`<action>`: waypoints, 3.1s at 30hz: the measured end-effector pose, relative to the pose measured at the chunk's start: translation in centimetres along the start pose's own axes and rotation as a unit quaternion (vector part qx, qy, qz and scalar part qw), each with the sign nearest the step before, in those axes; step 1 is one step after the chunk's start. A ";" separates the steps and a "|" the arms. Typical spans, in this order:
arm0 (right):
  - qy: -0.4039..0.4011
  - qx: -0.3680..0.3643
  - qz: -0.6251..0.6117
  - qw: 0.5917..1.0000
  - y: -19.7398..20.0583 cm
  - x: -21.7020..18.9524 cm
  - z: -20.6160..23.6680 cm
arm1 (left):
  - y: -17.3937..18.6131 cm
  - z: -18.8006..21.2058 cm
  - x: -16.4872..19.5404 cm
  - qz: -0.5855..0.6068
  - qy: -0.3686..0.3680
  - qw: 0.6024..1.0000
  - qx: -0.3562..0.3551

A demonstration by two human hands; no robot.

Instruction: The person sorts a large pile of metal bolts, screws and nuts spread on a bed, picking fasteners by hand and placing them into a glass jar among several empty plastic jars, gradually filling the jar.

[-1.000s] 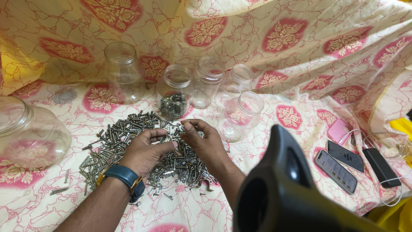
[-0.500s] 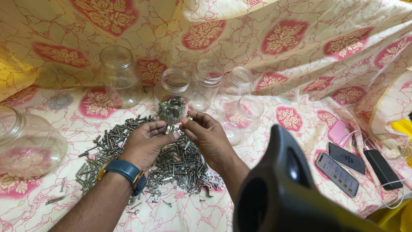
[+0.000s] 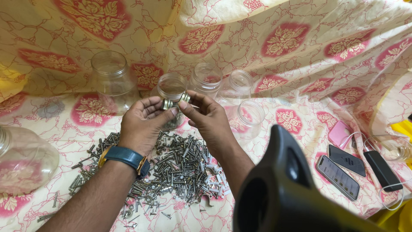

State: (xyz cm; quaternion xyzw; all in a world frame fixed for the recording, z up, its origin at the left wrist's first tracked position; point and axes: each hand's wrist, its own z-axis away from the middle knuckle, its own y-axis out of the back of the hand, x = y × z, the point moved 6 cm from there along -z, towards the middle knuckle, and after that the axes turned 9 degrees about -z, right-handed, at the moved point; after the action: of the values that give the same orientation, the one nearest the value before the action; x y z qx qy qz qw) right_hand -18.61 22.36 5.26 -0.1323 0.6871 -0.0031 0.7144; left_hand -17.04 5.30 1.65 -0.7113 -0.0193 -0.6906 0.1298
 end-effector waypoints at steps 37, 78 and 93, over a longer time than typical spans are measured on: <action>0.084 0.012 0.063 0.994 0.4 1.4 -8.6 | -0.9 -7.8 2.7 -0.329 -0.214 0.916 0.081; -0.036 0.012 0.140 0.989 1.9 8.7 6.1 | 7.5 7.8 -5.5 -0.421 0.042 0.900 0.107; -0.063 0.038 0.318 0.945 2.7 10.4 11.4 | 7.8 12.2 -9.6 -0.445 0.131 0.885 0.029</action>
State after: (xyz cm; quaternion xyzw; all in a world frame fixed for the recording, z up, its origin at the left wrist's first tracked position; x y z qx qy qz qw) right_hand -7.34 25.16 -5.22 0.1202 0.6462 0.2061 0.7249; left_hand -3.95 1.79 -9.19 -0.5268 -0.3363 -0.7620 -0.1695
